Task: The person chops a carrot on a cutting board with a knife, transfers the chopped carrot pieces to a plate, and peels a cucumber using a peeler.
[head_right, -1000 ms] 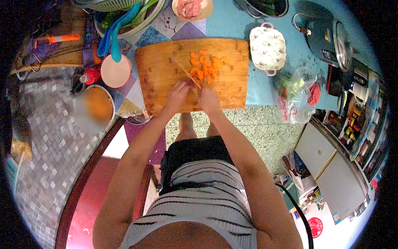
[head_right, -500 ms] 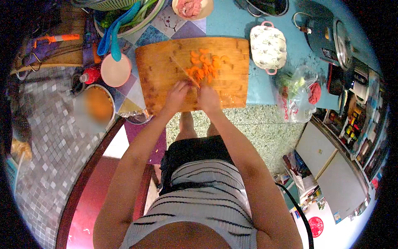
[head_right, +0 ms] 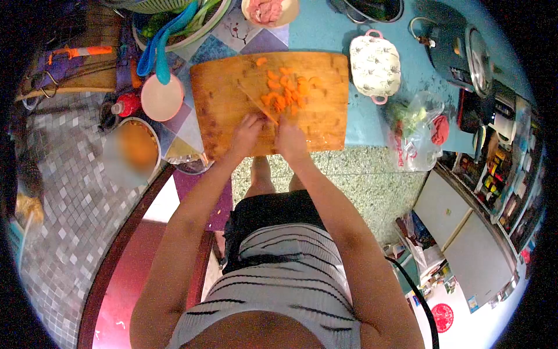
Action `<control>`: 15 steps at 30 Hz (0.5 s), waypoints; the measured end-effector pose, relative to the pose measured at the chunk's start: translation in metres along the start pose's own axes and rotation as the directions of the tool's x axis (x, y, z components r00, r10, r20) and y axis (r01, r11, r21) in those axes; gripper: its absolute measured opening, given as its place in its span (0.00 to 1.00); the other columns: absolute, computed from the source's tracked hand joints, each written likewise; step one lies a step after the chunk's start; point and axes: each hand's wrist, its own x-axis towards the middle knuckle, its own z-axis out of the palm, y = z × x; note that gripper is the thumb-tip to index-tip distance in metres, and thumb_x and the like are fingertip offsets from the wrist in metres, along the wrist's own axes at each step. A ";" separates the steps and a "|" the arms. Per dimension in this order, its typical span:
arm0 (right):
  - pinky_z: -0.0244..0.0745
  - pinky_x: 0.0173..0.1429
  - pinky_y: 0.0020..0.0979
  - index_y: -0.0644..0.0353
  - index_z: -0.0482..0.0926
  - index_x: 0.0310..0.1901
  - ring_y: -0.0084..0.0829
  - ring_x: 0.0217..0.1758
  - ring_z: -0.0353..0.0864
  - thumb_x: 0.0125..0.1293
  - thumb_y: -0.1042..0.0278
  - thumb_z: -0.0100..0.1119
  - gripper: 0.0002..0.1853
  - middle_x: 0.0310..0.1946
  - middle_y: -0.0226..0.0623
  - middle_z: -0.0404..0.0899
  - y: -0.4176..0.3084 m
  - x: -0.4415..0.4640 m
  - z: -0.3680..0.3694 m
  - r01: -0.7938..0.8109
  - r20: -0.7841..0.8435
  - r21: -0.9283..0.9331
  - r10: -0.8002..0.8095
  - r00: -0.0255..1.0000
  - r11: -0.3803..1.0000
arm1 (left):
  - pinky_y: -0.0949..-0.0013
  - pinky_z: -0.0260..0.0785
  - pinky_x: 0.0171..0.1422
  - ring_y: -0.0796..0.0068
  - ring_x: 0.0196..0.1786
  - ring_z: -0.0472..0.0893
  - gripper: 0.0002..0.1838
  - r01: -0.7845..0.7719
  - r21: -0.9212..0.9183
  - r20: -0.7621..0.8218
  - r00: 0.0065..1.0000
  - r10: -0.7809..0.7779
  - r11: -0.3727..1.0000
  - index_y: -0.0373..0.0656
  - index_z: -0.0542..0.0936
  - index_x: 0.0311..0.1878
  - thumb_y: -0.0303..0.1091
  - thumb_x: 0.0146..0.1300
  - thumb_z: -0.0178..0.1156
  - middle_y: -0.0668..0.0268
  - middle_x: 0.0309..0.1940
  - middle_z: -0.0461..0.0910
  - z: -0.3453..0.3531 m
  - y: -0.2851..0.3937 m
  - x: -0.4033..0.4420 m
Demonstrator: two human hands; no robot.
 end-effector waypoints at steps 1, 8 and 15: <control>0.73 0.32 0.47 0.65 0.71 0.34 0.54 0.27 0.77 0.58 0.69 0.51 0.08 0.21 0.55 0.75 -0.002 -0.005 -0.003 0.028 0.012 -0.037 -0.028 1.000 0.999 | 0.66 0.70 0.49 0.61 0.49 0.72 0.13 0.014 -0.022 0.011 1.000 -0.014 1.000 0.39 0.75 0.41 0.25 0.49 0.51 0.63 0.42 0.73 -0.001 0.001 0.002; 0.73 0.32 0.47 0.65 0.72 0.35 0.53 0.29 0.77 0.58 0.71 0.49 0.07 0.22 0.56 0.75 0.009 0.011 0.025 0.026 0.089 -0.104 -0.017 0.996 0.994 | 0.66 0.70 0.48 0.62 0.46 0.73 0.12 -0.003 0.050 -0.031 1.000 0.004 0.999 0.37 0.76 0.38 0.24 0.48 0.51 0.62 0.41 0.73 -0.002 -0.001 0.002; 0.72 0.32 0.48 0.64 0.73 0.39 0.54 0.28 0.76 0.59 0.67 0.51 0.10 0.21 0.56 0.75 0.005 0.000 0.007 0.013 -0.009 0.002 -0.013 1.000 1.000 | 0.67 0.70 0.50 0.63 0.50 0.72 0.11 -0.049 0.022 -0.011 0.999 0.049 0.999 0.39 0.76 0.38 0.25 0.48 0.52 0.62 0.42 0.73 -0.002 -0.004 -0.003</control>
